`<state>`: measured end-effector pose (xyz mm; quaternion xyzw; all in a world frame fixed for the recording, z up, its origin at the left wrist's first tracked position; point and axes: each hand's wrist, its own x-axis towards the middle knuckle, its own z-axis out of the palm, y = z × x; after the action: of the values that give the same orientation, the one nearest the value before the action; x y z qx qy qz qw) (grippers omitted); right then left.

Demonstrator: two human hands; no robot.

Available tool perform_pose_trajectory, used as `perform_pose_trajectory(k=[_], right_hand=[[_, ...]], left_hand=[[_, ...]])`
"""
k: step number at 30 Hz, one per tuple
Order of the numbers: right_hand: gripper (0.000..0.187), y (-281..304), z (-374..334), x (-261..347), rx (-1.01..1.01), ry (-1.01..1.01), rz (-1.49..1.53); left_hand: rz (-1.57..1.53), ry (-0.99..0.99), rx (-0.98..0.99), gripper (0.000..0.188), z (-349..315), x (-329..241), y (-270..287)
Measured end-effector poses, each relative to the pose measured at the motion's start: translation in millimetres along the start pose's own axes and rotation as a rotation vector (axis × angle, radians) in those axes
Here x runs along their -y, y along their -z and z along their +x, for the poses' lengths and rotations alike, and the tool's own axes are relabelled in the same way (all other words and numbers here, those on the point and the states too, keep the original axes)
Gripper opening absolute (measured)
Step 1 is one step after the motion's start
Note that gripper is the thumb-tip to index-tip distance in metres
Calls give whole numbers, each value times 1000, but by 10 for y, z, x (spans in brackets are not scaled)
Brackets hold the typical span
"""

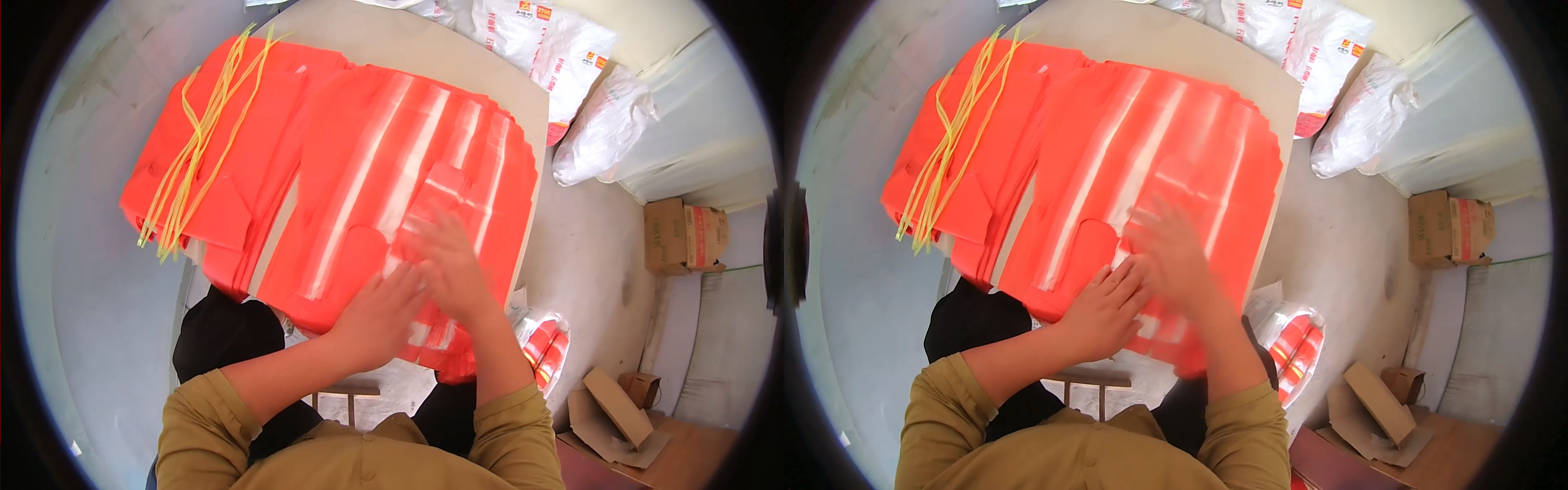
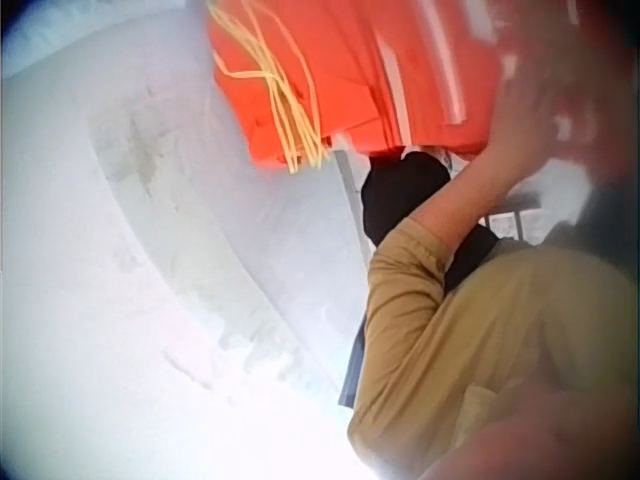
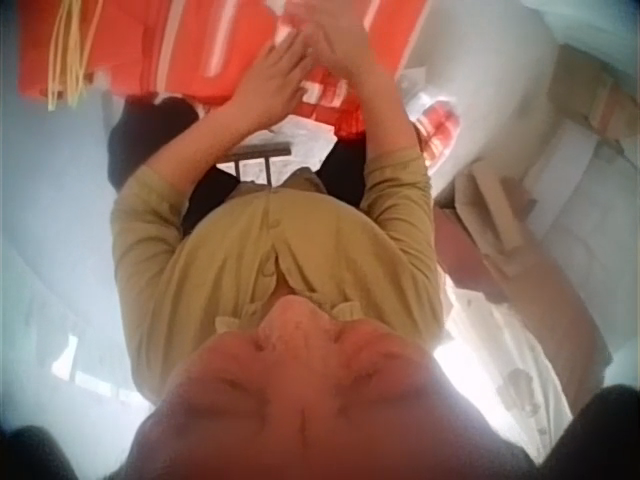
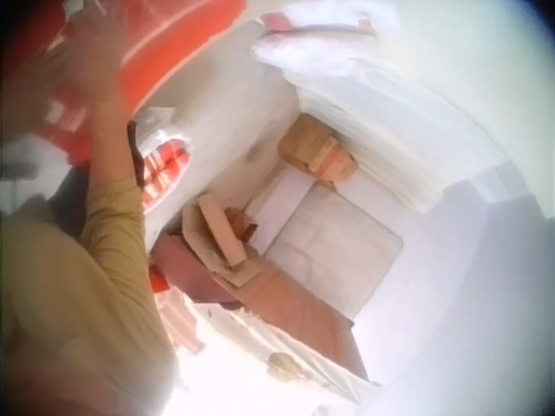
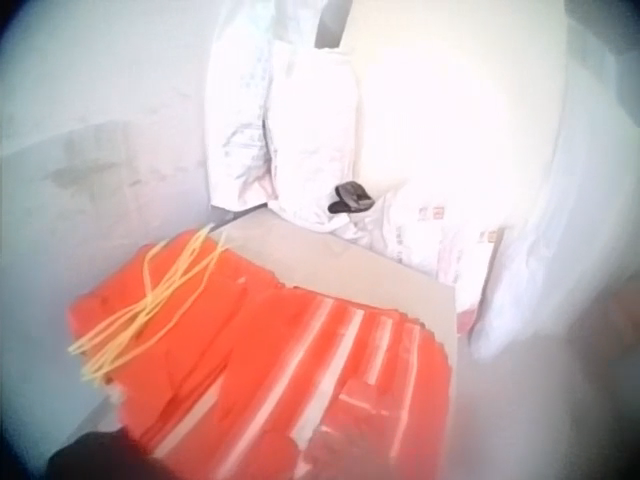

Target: The person folds red and white striped fabric items by hand on a low table. They smooth the fabric, fold it into a compact rectangular shape, and secure it with a yellow rubber band. The finished bundles are placed into a white plastic bag on the floor.

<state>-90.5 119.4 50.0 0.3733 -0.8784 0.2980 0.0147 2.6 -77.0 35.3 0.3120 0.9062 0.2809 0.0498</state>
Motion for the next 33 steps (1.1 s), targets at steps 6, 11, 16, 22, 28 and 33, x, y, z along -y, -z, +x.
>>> perform_pose_trajectory(k=[6, 11, 16, 22, 28, 33], right_hand=[[64, -149, 103, 118, 153, -19, -116], [72, -162, 157, -6, 138, -74, -181], [77, -246, 269, -230, 79, -83, -252], [77, -259, 577, -343, 88, -242, -305], [77, -298, 716, -590, -17, -233, -366], [77, -342, 735, -610, 1, -258, -380]], left_hand=[[98, -69, -29, 58, -53, 89, -190], [94, -19, 51, 62, -53, 76, -181], [40, 1, 61, 63, -13, 44, -93], [82, -23, 36, 63, -73, 63, -151], [121, -85, 25, 66, -148, 68, -190], [141, -125, 23, 70, -193, 83, -187]])
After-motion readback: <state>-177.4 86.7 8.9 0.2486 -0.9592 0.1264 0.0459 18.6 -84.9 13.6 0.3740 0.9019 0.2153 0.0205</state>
